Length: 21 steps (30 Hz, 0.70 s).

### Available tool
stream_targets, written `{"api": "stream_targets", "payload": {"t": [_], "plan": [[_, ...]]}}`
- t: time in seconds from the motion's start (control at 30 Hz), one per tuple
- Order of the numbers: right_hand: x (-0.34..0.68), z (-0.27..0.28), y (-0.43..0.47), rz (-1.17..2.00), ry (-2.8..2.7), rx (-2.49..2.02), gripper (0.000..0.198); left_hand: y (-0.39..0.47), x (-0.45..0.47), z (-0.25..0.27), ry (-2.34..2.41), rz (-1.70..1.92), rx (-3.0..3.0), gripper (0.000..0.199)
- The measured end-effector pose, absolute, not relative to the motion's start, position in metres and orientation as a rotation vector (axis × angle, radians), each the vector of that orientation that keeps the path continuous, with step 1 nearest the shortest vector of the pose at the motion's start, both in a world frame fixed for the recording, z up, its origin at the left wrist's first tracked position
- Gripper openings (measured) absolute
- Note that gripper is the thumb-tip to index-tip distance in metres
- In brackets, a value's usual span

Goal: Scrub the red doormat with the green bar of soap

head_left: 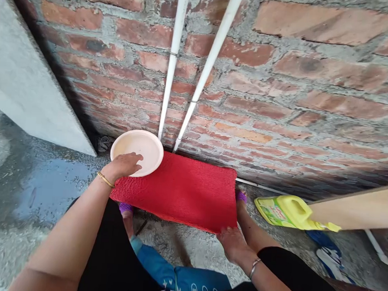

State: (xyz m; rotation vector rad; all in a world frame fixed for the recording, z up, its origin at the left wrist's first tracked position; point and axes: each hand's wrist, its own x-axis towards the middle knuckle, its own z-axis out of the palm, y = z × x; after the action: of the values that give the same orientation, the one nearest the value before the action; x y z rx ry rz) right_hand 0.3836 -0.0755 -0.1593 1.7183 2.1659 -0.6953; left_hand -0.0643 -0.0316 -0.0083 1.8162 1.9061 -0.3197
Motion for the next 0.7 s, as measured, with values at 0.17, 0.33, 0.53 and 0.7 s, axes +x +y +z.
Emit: {"api": "stream_targets", "payload": {"t": [0.17, 0.33, 0.53, 0.7], "plan": [[0.286, -0.139, -0.064, -0.7, 2.189, 1.102, 0.057, -0.039, -0.076, -0.001, 1.954, -0.306, 1.741, 0.048], [0.169, -0.113, -0.061, -0.709, 2.35, 0.915, 0.052, -0.039, -0.079, -0.005, 1.93, -0.241, 1.742, 0.045], [0.093, -0.13, -0.071, -0.617, 2.53, 0.98, 0.044, -0.033, -0.075, -0.006, 1.912, -0.221, 1.786, 0.042], [0.135, -0.14, -0.072, -0.494, 2.388, 1.033, 0.041, -0.035, -0.072, 0.0, 1.889, -0.219, 1.773, 0.04]]}}
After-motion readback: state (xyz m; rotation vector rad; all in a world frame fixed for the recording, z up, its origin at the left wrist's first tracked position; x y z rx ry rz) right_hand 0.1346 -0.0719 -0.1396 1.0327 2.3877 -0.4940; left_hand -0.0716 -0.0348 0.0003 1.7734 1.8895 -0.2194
